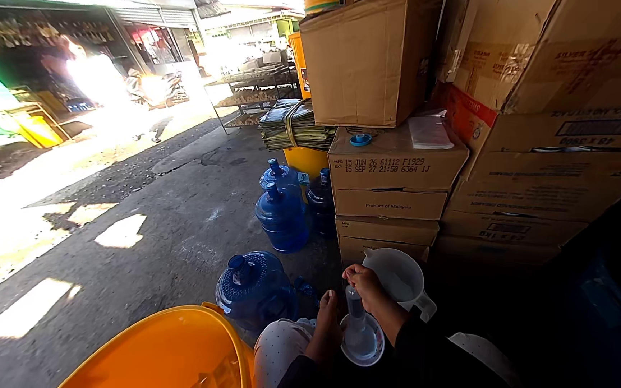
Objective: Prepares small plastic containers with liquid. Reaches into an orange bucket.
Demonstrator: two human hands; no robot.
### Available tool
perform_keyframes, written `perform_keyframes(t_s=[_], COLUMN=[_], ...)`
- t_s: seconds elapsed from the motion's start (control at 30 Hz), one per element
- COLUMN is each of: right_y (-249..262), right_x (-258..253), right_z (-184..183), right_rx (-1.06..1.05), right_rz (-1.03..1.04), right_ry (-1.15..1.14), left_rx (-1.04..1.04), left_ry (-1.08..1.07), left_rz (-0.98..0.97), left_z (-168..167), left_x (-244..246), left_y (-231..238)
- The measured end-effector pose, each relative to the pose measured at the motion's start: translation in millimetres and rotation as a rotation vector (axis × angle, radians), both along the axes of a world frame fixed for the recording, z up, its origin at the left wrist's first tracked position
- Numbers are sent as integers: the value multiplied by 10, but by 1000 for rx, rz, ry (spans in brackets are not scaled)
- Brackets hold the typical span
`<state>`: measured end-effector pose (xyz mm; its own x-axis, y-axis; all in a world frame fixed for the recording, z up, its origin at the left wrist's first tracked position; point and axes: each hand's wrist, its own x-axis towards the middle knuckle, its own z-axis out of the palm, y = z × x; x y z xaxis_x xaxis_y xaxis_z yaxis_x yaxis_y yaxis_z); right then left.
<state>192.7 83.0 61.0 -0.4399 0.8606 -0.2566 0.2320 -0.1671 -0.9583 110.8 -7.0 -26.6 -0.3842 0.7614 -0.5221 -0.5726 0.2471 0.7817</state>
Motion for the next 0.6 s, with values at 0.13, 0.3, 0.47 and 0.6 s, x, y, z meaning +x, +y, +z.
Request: perform_keyframes(t_s=[0.13,0.3,0.47,0.6], right_y=[-447,-1218,-1226,-945], right_x=[-270,-64,277,659], right_z=[623,885,690,418], right_rx=[307,1131,1176,1133], right_rz=[296,818,821,637], right_ry=[-29,406,447,153], left_rx=[-162,508,642,636], left_ry=[-435,-774,-413,-165], left_rz=[142,120,257,409], left_z=[127,793,1385,1556], left_x=[-7,-531,-1038,-1407], left_y=[-156,-347,-668,-1135])
